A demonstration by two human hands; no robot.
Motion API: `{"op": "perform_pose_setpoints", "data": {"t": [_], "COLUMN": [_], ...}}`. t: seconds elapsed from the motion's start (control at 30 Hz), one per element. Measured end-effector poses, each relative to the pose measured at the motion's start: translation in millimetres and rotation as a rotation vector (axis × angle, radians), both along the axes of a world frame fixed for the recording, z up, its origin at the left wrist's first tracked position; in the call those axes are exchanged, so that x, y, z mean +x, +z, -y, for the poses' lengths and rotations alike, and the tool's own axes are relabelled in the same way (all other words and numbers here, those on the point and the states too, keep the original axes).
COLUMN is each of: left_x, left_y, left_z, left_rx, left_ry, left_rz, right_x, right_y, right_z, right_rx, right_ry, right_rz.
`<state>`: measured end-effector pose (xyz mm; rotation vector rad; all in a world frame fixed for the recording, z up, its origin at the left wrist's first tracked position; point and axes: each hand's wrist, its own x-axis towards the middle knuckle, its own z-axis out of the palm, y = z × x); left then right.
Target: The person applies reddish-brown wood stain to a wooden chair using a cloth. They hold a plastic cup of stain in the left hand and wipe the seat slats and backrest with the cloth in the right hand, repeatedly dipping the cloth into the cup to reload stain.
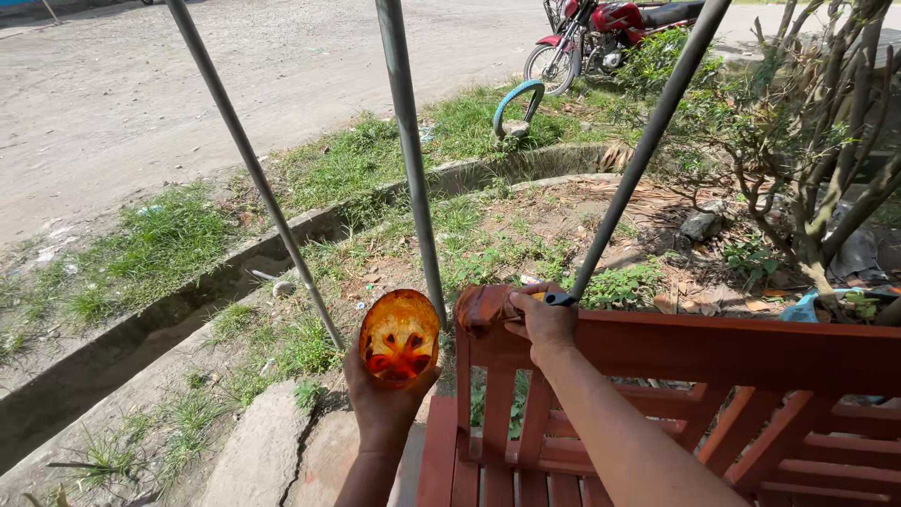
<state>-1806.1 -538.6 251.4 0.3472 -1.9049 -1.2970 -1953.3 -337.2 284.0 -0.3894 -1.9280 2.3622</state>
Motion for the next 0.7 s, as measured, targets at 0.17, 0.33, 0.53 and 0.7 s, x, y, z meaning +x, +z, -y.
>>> {"op": "perform_pose_setpoints", "data": {"t": [0.17,0.33,0.53,0.7], "left_x": [-6.3,-7.4,-9.7,-12.2], "left_y": [-6.8,-11.7,-17.8,-27.3], "left_z": [7.2,10.7,9.9,-2.1], "left_rx": [0.005,0.001,0.115,-0.059], "left_ry": [0.004,-0.019,-0.028,0.081], "left_rz": [-0.001,0.002,-0.06,-0.055], "right_x": [-19.3,-28.0,-1.4,11.8], "right_y": [-2.3,-6.8,-17.2,-29.0], "right_z": [27.9,38.4,-1.5,-18.0], "right_rx": [0.027,0.128,0.184,0.478], "right_ry": [-0.016,-0.013,0.366,0.498], "right_rz": [0.008,-0.066,-0.525,-0.894]}}
